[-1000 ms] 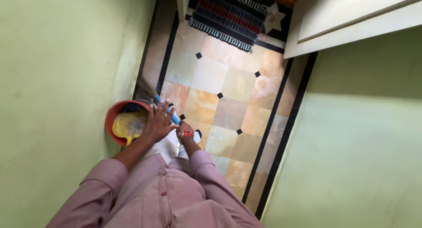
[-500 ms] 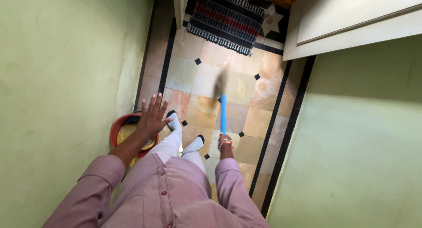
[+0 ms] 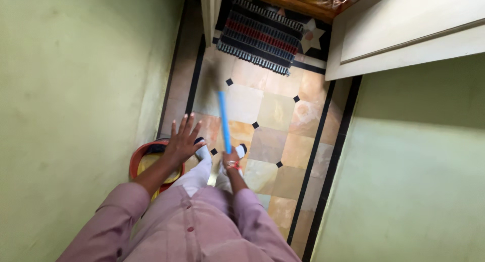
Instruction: The person sweeps debris from a tiled hallway floor into a yellow dustpan using a broom and then cleans the broom bristles by hand while sitting on the floor.
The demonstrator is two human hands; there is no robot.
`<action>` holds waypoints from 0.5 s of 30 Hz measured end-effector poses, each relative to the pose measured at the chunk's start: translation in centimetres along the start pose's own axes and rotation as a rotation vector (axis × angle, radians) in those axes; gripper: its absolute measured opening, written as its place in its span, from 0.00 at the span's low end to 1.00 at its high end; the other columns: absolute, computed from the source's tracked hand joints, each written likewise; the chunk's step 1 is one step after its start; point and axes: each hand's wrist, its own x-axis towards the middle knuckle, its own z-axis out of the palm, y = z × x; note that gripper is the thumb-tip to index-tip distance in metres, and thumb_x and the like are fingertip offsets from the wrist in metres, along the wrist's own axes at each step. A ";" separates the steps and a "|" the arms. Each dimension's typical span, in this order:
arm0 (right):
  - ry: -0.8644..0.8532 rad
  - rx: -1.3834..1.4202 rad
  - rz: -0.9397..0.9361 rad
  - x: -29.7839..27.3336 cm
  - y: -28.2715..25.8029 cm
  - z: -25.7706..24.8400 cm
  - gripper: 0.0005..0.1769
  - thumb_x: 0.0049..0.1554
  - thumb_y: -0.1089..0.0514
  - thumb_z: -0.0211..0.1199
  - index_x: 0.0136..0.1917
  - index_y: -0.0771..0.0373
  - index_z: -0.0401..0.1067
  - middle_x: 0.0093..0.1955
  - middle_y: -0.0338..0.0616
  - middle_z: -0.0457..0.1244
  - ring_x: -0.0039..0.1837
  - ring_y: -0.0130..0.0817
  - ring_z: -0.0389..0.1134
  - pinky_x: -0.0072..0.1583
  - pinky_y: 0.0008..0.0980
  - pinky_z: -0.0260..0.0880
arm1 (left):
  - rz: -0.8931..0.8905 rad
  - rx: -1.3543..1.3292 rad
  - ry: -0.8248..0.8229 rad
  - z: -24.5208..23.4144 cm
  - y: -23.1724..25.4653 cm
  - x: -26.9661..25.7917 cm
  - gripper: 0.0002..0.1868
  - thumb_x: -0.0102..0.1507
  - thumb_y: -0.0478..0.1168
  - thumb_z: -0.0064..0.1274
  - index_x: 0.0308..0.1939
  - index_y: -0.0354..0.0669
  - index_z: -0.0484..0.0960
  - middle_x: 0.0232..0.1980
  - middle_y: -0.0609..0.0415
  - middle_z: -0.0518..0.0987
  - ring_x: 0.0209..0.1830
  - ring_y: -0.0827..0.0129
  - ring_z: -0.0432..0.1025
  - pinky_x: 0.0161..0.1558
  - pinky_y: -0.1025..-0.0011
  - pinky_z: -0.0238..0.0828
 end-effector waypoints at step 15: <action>-0.129 0.227 0.067 12.5 -4.5 -3.0 0.16 0.56 0.56 0.64 0.56 0.63 0.75 0.42 0.49 0.69 0.39 0.37 0.69 0.43 0.38 0.69 | -0.118 0.121 0.122 -3.7 2.4 0.3 0.45 0.63 0.64 0.48 0.78 0.44 0.60 0.82 0.31 0.51 0.82 0.40 0.50 0.73 0.33 0.49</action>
